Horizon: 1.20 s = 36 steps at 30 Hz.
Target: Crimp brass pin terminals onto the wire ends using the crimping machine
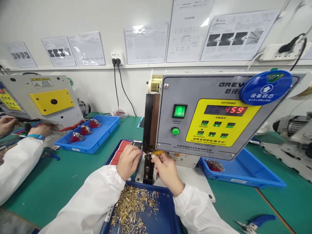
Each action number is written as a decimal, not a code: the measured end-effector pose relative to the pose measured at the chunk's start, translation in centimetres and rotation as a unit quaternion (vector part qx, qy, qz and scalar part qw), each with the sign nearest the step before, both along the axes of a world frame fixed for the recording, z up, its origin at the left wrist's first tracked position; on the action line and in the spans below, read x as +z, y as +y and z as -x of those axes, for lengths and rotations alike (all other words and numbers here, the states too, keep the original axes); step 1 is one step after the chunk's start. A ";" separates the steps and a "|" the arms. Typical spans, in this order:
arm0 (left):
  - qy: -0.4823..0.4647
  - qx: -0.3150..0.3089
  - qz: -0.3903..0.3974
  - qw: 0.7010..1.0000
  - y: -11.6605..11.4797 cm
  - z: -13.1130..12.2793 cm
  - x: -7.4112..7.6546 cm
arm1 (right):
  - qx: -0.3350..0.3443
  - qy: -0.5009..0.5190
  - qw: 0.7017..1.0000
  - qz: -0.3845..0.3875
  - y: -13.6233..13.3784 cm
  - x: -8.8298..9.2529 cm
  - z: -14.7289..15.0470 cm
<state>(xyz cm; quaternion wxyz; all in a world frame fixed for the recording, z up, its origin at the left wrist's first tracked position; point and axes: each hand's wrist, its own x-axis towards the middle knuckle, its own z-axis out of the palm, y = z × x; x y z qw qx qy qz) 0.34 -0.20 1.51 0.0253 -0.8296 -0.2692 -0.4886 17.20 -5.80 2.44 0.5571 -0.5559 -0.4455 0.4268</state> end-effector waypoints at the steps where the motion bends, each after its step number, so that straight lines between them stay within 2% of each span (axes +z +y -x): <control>1: 0.000 0.000 0.000 1.000 0.0 0.0 0.0 | -0.001 0.001 1.000 0.002 0.0 0.0 0.0; 36: 0.003 -0.004 0.010 1.000 0.1 0.0 -0.2 | 0.009 -0.004 1.000 -0.013 0.1 -0.4 -0.1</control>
